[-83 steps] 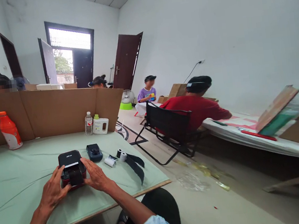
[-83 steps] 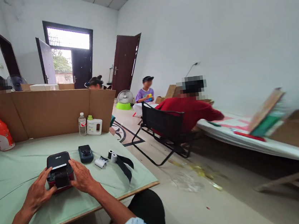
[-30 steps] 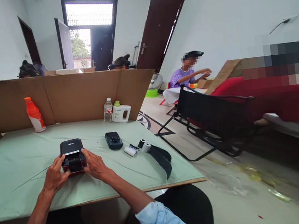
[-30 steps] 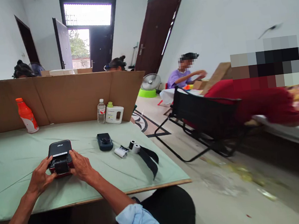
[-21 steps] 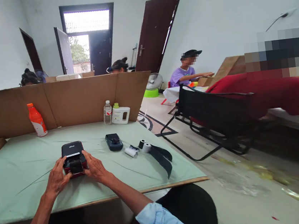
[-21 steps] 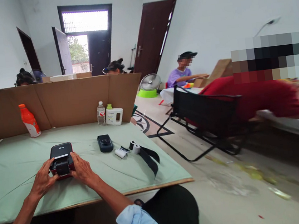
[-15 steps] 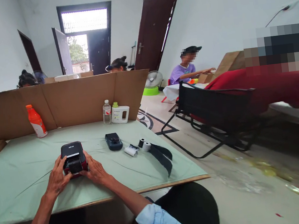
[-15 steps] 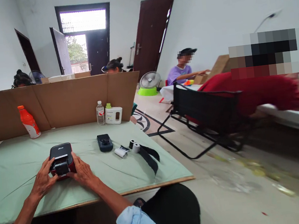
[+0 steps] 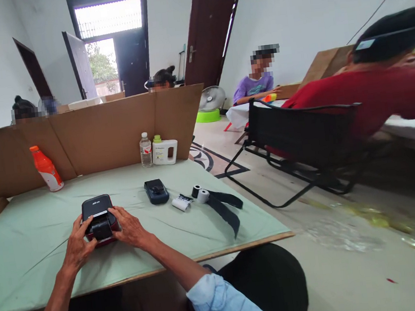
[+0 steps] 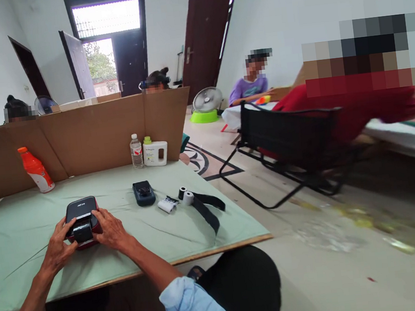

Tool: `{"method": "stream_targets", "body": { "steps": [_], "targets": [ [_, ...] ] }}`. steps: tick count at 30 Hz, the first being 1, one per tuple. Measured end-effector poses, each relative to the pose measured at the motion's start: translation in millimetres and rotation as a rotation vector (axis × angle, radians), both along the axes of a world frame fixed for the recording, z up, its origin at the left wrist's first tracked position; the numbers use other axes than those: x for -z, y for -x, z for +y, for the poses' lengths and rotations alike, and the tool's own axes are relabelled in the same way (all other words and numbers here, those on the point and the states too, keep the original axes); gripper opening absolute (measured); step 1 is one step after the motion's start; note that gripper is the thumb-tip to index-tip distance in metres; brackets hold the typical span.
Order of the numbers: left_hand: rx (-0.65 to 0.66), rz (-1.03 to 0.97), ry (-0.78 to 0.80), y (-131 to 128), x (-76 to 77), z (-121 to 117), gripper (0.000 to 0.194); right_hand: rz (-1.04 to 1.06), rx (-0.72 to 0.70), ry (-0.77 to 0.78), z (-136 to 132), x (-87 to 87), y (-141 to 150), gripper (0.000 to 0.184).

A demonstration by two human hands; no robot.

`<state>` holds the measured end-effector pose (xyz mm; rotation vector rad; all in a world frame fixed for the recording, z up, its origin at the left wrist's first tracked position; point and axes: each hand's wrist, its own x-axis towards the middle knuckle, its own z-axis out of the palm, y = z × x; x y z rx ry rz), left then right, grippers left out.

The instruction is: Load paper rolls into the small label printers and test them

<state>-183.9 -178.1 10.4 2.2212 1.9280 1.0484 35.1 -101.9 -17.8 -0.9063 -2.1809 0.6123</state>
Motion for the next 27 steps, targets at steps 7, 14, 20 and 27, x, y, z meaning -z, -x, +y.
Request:
{"method": "stream_targets", "body": {
  "steps": [7,14,20,27],
  "targets": [
    [0.006,-0.027,0.017,-1,-3.3,3,0.063,-0.088,-0.004,0.014,-3,-15.8,-4,0.079],
    [0.000,0.046,0.015,1,-4.7,6,0.064,-0.059,0.006,-0.002,-2,-7.6,0,0.086],
    [0.003,0.107,-0.008,11,-1.9,14,0.071,0.006,-0.020,0.014,1,-0.7,2,0.101],
    [-0.006,0.153,-0.036,27,9.6,19,0.071,-0.026,0.007,-0.040,2,-5.4,3,0.093]
  ]
}}
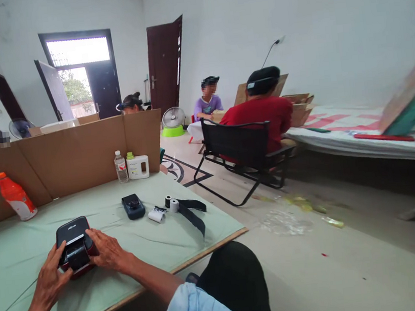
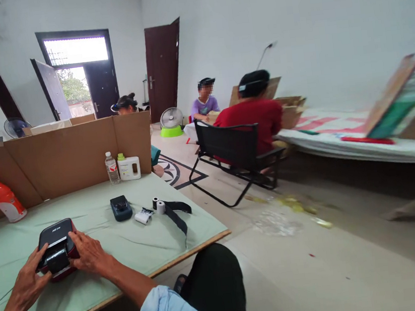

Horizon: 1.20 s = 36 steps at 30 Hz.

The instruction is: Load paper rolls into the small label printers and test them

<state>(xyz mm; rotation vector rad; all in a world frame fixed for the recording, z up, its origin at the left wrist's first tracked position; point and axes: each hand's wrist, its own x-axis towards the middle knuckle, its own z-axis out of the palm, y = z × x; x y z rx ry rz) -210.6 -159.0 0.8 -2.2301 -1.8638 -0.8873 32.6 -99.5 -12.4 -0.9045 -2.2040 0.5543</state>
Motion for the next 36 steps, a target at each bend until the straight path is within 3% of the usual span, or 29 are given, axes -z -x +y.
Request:
{"method": "stream_targets", "body": {
  "steps": [10,24,30,36],
  "targets": [
    [0.013,0.000,-0.040,7,2.6,5,0.067,-0.141,0.007,-0.025,1,-16.9,-2,0.085],
    [-0.026,-0.076,-0.042,15,25.4,19,0.070,-0.145,0.003,-0.053,-4,-11.3,1,0.085],
    [-0.019,-0.080,-0.067,6,21.1,13,0.068,-0.185,0.004,-0.032,-6,-13.4,0,0.086],
    [-0.058,-0.094,0.010,2,19.6,8,0.069,-0.204,0.008,-0.060,-7,-15.2,1,0.080]
  ]
}}
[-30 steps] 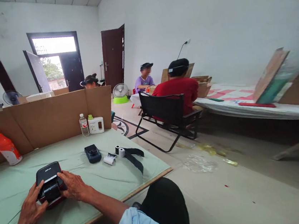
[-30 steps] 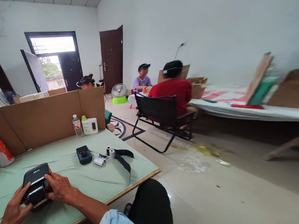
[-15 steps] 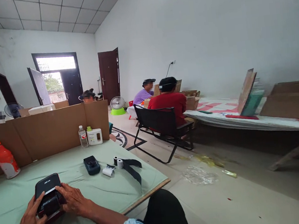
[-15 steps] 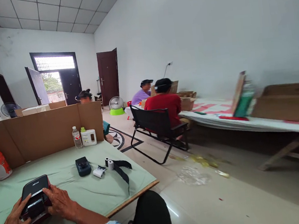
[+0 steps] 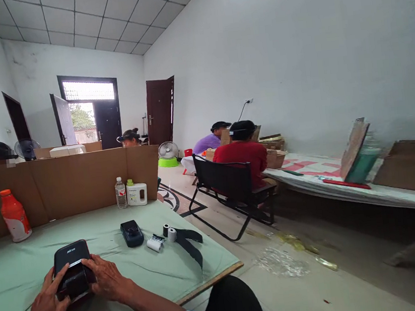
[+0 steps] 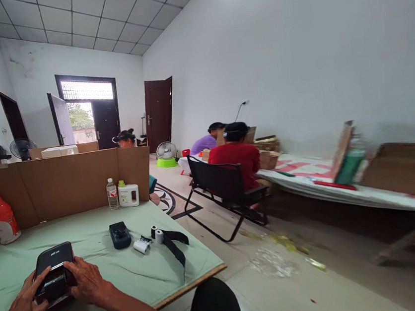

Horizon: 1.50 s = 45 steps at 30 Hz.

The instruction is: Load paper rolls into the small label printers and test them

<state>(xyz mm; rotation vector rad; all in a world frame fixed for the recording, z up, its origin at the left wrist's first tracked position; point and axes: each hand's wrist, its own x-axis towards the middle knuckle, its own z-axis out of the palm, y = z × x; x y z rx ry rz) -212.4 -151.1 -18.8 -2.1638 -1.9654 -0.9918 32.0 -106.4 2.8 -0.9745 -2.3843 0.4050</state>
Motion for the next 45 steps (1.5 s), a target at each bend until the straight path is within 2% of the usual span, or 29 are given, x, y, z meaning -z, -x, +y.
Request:
{"method": "stream_targets", "body": {
  "steps": [6,13,21,31,38,45],
  "targets": [
    [0.025,-0.045,-0.006,3,7.0,6,0.072,0.001,0.007,-0.026,-2,0.8,0,0.080],
    [0.041,-0.066,-0.026,7,13.8,9,0.068,0.001,0.003,-0.006,-5,-6.9,-2,0.079],
    [0.000,-0.071,-0.045,-6,4.9,0,0.067,-0.014,0.004,-0.023,-1,-3.7,0,0.081],
    [0.027,-0.108,-0.055,-10,-1.2,-2,0.066,-0.018,-0.015,-0.053,1,1.3,0,0.082],
    [0.035,-0.094,0.013,5,3.5,12,0.067,-0.026,0.016,0.009,-1,-9.2,0,0.081],
    [0.067,-0.098,0.027,17,6.0,20,0.069,0.005,0.008,-0.028,0,-7.8,1,0.082]
  ]
}}
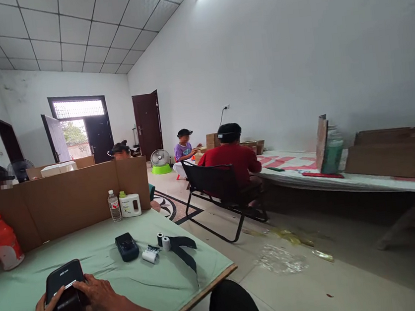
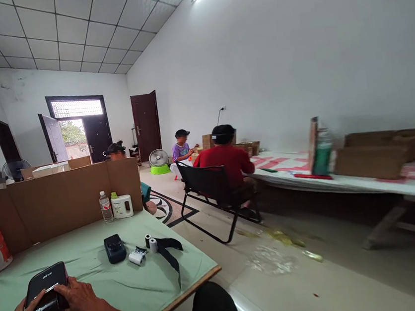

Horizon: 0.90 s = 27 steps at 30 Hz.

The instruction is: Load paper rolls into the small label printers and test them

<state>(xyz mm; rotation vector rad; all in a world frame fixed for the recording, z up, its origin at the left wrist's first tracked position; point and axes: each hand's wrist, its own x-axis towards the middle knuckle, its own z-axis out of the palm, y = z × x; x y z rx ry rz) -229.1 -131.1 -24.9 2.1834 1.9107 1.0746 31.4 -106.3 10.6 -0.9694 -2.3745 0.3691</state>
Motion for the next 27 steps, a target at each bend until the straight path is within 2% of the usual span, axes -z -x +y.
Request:
{"method": "stream_targets", "body": {
  "steps": [8,15,27],
  "targets": [
    [0.006,-0.025,-0.038,-5,2.6,-5,0.069,-0.033,0.008,-0.003,0,-3.5,1,0.080],
    [0.014,-0.050,-0.013,1,6.0,2,0.067,-0.024,0.009,0.009,-3,-5.7,0,0.081],
    [0.031,-0.036,0.029,8,6.0,9,0.070,0.000,-0.001,-0.025,5,6.0,3,0.083]
  ]
}}
